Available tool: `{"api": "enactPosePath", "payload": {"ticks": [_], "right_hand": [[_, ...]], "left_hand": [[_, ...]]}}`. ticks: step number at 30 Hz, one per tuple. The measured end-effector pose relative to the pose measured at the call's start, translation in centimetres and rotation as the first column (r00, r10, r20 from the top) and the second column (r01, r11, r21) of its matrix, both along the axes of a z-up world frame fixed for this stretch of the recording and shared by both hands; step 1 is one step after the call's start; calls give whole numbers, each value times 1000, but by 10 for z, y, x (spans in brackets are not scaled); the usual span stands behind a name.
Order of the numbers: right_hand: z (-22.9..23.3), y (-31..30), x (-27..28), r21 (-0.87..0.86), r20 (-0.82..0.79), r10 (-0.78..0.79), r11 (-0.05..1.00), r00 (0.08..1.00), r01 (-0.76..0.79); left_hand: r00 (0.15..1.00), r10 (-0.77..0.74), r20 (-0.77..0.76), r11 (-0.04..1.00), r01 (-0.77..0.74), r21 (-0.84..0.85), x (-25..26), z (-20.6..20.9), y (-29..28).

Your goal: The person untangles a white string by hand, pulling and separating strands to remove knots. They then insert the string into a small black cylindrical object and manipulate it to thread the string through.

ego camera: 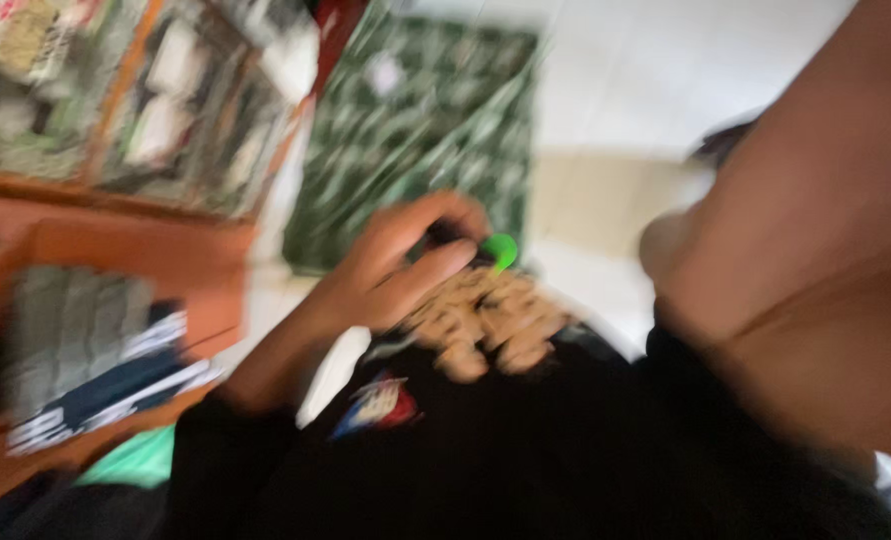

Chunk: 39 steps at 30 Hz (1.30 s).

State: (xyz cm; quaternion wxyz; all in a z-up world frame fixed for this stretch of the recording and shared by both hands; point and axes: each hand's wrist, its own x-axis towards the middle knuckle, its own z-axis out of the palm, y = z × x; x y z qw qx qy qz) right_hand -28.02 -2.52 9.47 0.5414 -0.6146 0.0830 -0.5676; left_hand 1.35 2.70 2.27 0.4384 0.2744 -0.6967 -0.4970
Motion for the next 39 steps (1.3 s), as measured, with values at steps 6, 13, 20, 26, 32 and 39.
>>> {"api": "enactPosePath", "payload": {"ticks": [6,13,20,26,32,39], "right_hand": [[3,11,6,-3,24,38,999,999,-38],[4,13,0,-39,46,40,999,998,-39],[4,-2,-5,-79,44,10,997,999,-6],[5,-13,-8,-106,40,-28,994,999,32],[6,-38,-3,-126,29,-84,988,996,87],[4,-38,9,-12,-41,-100,995,994,99]], "left_hand": [[999,-33,-11,994,34,101,3,6,2],[999,-16,37,995,12,100,4,9,0],[999,-31,3,993,31,114,1,6,0],[998,-57,-19,975,60,216,1,4,1],[999,-41,-16,976,44,211,3,-1,4],[1000,-25,2,985,24,169,4,0,2]]}}
